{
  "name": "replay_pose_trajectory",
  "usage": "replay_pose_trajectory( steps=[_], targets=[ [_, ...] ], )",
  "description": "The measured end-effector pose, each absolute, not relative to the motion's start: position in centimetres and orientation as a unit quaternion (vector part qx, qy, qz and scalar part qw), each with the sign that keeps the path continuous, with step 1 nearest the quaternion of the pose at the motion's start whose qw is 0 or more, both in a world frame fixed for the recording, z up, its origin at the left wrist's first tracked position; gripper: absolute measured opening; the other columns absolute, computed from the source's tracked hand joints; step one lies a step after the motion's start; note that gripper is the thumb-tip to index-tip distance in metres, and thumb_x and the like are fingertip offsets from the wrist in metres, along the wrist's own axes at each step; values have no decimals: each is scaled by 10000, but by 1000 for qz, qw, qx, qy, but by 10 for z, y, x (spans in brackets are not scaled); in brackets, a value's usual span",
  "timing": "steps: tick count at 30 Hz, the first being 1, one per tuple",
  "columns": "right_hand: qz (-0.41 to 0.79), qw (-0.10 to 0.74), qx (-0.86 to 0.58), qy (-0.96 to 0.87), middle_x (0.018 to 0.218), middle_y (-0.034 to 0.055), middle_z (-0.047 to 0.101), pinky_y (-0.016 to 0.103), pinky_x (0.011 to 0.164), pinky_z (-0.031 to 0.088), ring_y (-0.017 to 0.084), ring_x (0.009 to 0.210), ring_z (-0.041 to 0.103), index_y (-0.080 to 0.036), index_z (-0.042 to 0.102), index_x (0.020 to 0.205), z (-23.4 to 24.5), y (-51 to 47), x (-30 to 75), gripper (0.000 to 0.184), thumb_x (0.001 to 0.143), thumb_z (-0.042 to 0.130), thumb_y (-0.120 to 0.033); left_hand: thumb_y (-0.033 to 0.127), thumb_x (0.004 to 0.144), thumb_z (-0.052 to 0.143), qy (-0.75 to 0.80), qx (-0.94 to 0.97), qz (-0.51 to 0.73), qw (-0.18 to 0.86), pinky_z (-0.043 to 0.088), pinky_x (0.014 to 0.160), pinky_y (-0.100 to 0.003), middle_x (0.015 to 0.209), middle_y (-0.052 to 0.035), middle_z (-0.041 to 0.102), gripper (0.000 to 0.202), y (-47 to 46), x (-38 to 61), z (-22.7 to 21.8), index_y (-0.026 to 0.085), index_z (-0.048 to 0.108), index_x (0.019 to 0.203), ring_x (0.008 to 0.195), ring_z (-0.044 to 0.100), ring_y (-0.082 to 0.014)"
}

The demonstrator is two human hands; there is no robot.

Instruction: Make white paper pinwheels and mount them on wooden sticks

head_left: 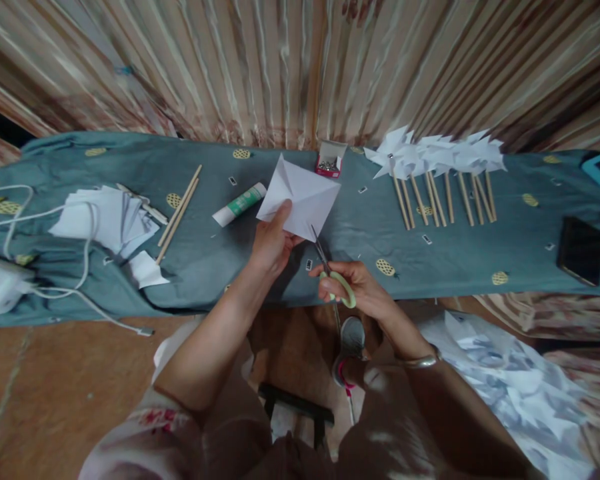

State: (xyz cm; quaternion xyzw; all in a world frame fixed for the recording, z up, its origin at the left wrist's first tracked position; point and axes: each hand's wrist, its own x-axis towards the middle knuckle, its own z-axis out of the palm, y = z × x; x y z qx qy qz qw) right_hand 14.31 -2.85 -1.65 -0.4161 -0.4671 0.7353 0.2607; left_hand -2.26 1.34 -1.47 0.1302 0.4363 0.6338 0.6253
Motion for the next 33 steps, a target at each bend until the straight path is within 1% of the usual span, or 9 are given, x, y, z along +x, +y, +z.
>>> replay_pose_trajectory(
  steps=[3, 8, 12, 18, 21, 24, 26, 28, 33],
  targets=[
    [724, 255, -428, -478, 555, -34, 638, 197, 436, 440, 81, 464, 538, -189, 738, 777, -18, -29, 143, 387, 597, 843, -516, 286, 863, 667, 451, 132, 626, 622, 594, 833, -334, 873, -33, 747, 237, 13, -22, -14, 169, 634, 1067, 929, 722, -217],
    [730, 234, -428, -479, 576, -38, 626, 182, 450, 445, 72, 491, 551, -179, 721, 811, -21, -27, 144, 432, 595, 846, -531, 274, 862, 653, 468, 127, 618, 619, 606, 781, -327, 847, -13, 743, 139, 12, -21, -11, 201, 660, 981, 884, 722, -203],
    [737, 221, -432, -471, 578, -49, 619, 167, 460, 447, 50, 477, 531, -168, 700, 811, -19, -26, 143, 465, 560, 875, -519, 266, 859, 641, 477, 124, 612, 619, 610, 757, -331, 813, -2, 740, 99, 11, -19, -9, 232, 666, 949, 855, 718, -196],
    [734, 232, -437, -464, 571, -56, 613, 161, 461, 448, 48, 481, 539, -173, 693, 784, -19, -27, 142, 488, 530, 876, -548, 249, 868, 620, 477, 120, 614, 618, 600, 740, -316, 803, -7, 736, 90, 12, -19, -8, 216, 660, 941, 840, 718, -188],
    [736, 229, -441, -460, 571, -56, 614, 157, 466, 451, 45, 484, 540, -172, 693, 782, -19, -27, 142, 490, 526, 880, -545, 258, 856, 649, 476, 119, 616, 616, 596, 732, -311, 779, -3, 732, 110, 12, -19, -9, 220, 660, 958, 830, 717, -189],
    [739, 232, -437, -456, 575, -57, 610, 158, 462, 454, 44, 479, 534, -175, 691, 774, -19, -27, 142, 474, 538, 878, -541, 260, 847, 670, 473, 118, 618, 616, 591, 740, -312, 770, -6, 726, 95, 12, -19, -9, 216, 660, 931, 810, 717, -187],
    [740, 234, -434, -457, 570, -59, 606, 159, 457, 453, 41, 471, 526, -177, 690, 768, -19, -27, 142, 457, 553, 874, -536, 241, 874, 633, 467, 115, 621, 618, 589, 751, -318, 779, -11, 726, 56, 12, -19, -9, 205, 656, 910, 772, 715, -176],
    [740, 234, -435, -456, 565, -59, 605, 158, 457, 454, 41, 470, 525, -179, 690, 766, -19, -27, 141, 453, 553, 876, -533, 215, 901, 585, 461, 113, 624, 621, 589, 760, -326, 782, -12, 726, 72, 12, -19, -9, 199, 655, 907, 744, 710, -166],
    [744, 234, -442, -443, 564, -59, 607, 153, 457, 456, 43, 476, 536, -177, 692, 764, -20, -27, 141, 467, 514, 896, -516, 218, 885, 610, 470, 108, 620, 618, 583, 758, -302, 784, -10, 727, 54, 12, -18, -7, 208, 658, 906, 820, 715, -173]
  ],
)
